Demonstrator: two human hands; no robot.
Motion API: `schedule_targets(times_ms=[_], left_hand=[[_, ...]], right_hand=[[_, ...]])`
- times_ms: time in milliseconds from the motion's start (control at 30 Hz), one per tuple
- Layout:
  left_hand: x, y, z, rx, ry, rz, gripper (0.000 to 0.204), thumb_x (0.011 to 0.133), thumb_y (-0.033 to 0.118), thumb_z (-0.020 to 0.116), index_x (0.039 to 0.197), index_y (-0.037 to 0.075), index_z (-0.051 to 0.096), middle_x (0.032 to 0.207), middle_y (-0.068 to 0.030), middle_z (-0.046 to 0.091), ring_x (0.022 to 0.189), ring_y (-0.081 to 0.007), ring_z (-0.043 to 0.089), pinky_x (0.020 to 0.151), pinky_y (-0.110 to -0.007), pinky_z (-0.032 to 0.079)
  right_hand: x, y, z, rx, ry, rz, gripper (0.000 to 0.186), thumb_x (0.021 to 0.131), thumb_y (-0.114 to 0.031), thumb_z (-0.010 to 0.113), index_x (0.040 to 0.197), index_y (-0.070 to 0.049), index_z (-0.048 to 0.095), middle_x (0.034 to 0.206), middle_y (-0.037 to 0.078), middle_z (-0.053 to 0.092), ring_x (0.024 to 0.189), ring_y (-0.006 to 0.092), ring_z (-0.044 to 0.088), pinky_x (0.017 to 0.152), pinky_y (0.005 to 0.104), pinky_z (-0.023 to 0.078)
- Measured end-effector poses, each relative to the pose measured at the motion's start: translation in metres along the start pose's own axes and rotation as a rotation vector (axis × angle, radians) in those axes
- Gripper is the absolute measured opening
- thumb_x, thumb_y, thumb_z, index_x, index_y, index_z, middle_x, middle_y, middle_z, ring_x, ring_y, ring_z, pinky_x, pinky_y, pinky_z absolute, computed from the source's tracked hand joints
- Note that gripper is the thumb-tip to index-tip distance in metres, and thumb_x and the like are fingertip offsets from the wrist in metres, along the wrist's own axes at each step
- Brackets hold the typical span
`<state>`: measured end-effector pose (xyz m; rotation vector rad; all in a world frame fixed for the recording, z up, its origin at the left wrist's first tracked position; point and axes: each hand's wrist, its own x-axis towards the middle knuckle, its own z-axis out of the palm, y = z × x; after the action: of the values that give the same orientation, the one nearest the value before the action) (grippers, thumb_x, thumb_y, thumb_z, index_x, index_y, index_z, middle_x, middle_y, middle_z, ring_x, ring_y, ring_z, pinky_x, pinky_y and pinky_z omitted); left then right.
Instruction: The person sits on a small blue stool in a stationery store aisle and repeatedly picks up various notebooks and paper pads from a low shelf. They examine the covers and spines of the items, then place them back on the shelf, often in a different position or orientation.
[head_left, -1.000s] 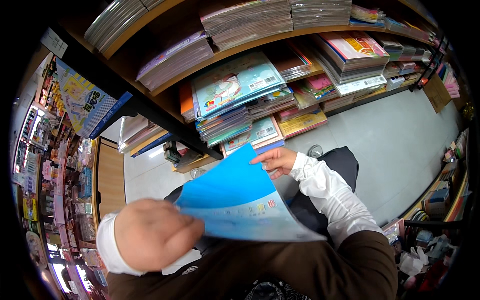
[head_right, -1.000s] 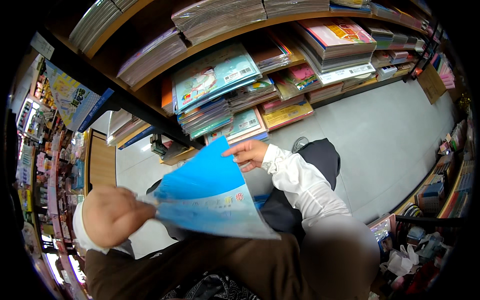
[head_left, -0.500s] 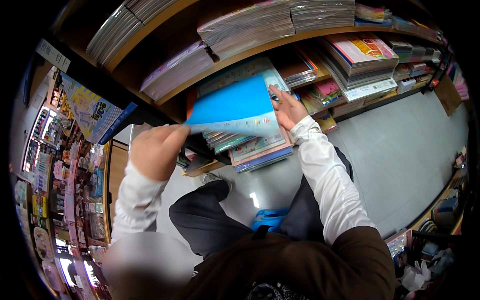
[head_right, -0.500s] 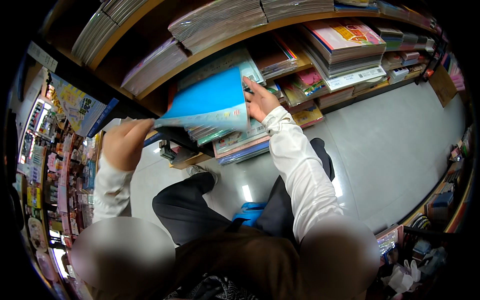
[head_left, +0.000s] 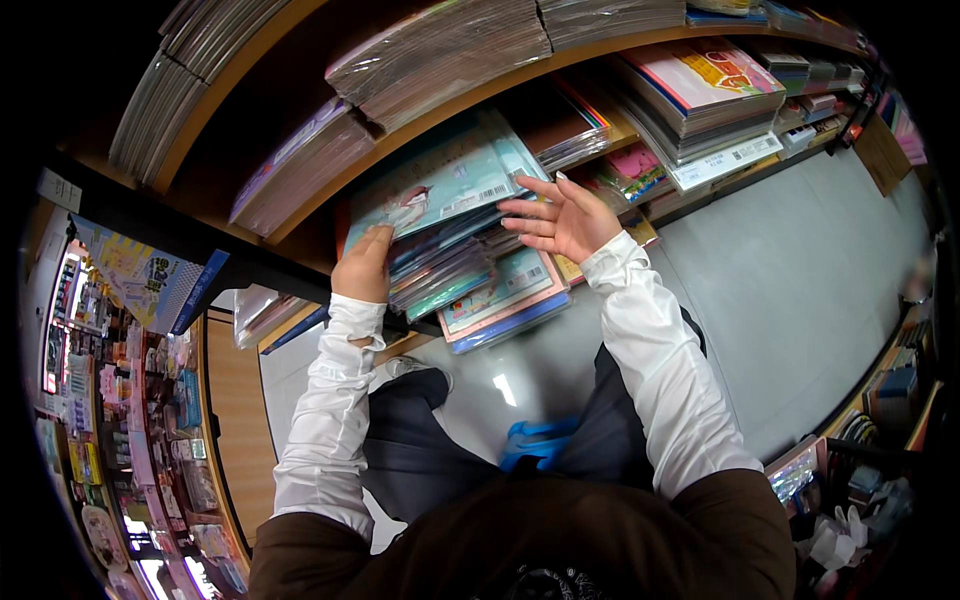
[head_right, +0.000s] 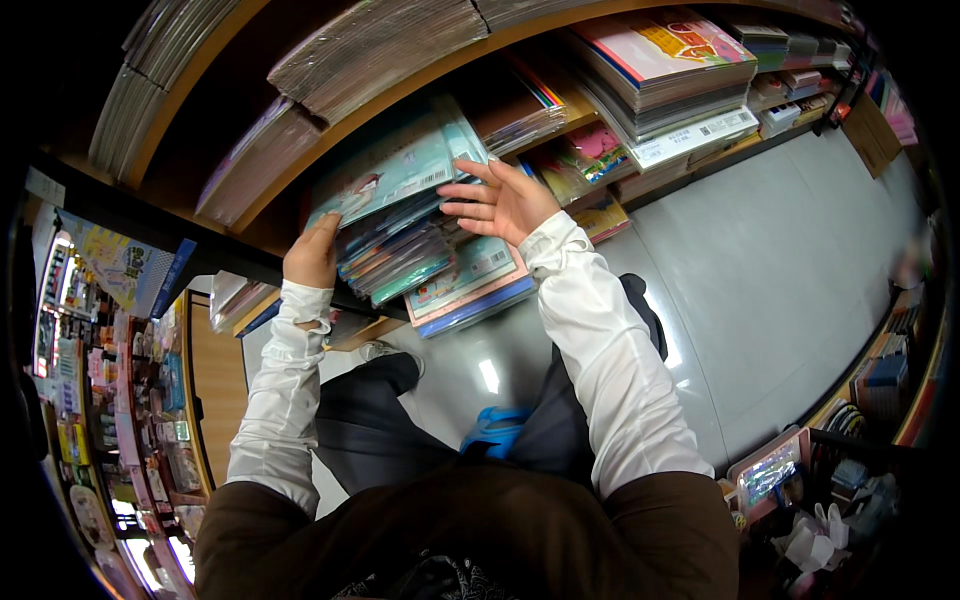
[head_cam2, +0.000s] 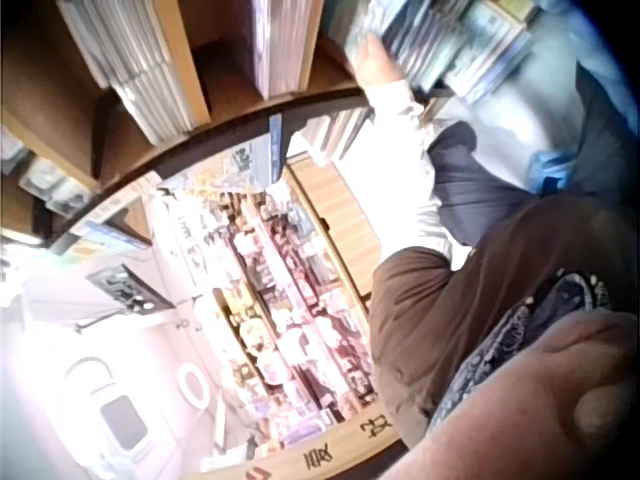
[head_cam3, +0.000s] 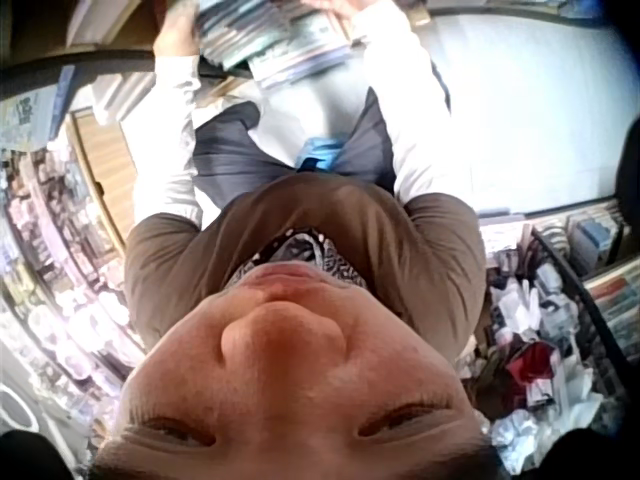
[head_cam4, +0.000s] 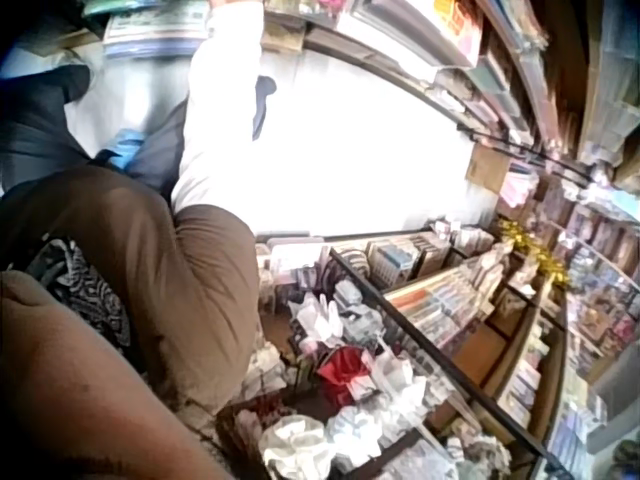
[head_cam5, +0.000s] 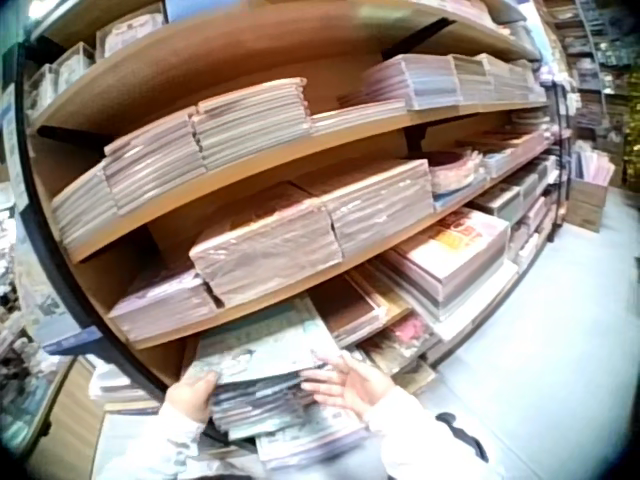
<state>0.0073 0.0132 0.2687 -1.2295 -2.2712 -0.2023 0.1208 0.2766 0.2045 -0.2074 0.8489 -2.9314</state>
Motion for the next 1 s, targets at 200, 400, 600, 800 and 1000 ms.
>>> schedule_targets(times_ms=[200, 400, 600, 800, 1000], left_hand=[[-0.011, 0.008, 0.034, 0.068, -0.141, -0.14, 0.027, 0.079, 0.016, 0.047, 0.102, 0.003, 0.05, 0.107, -0.0165, 0.05, 0.099, -0.0329, 0.047, 0.083, -0.04, 0.038], [-0.035, 0.052, 0.042, -0.345, 0.034, 0.098, 0.029, 0.069, -0.001, 0.048, 0.098, 0.001, 0.051, 0.102, -0.0187, 0.051, 0.097, -0.0344, 0.048, 0.082, -0.04, 0.038], [-0.118, 0.054, 0.17, -0.719, -0.511, 0.019, 0.036, 0.067, -0.002, 0.051, 0.102, 0.003, 0.049, 0.099, -0.0186, 0.051, 0.093, -0.0348, 0.048, 0.081, -0.037, 0.039], [-0.108, 0.032, 0.237, -0.35, -0.954, -0.321, 0.077, 0.063, 0.023, 0.066, 0.127, 0.011, 0.025, 0.127, -0.0189, 0.028, 0.116, -0.0338, 0.028, 0.095, -0.037, 0.025], [-0.121, 0.026, 0.277, -0.063, -1.092, -0.401, 0.086, 0.062, 0.034, 0.067, 0.13, 0.013, 0.019, 0.132, -0.0186, 0.018, 0.121, -0.037, 0.016, 0.099, -0.036, 0.017]], right_hand=[[0.01, 0.001, -0.004, -0.108, 0.021, 0.016, 0.051, 0.085, -0.038, 0.034, 0.124, -0.005, 0.03, 0.118, 0.017, 0.043, 0.1, 0.0225, 0.049, 0.08, 0.0303, 0.043], [0.011, -0.003, -0.006, -0.201, 0.123, 0.054, 0.047, 0.084, -0.035, 0.037, 0.12, -0.004, 0.037, 0.114, 0.013, 0.048, 0.097, 0.0182, 0.051, 0.079, 0.0274, 0.041], [0.016, 0.002, -0.006, -0.278, 0.171, 0.112, 0.027, 0.083, -0.024, 0.042, 0.077, -0.003, 0.057, 0.091, 0.014, 0.058, 0.085, 0.0179, 0.054, 0.074, 0.0263, 0.042], [0.014, 0.003, -0.009, -0.399, 0.108, 0.203, 0.026, 0.082, -0.022, 0.046, 0.067, -0.003, 0.057, 0.083, 0.012, 0.06, 0.081, 0.0158, 0.054, 0.072, 0.0243, 0.041], [0.015, 0.002, -0.009, -0.46, 0.107, 0.21, 0.022, 0.081, -0.023, 0.049, 0.074, -0.004, 0.059, 0.083, 0.008, 0.061, 0.082, 0.0136, 0.055, 0.072, 0.0227, 0.04]])
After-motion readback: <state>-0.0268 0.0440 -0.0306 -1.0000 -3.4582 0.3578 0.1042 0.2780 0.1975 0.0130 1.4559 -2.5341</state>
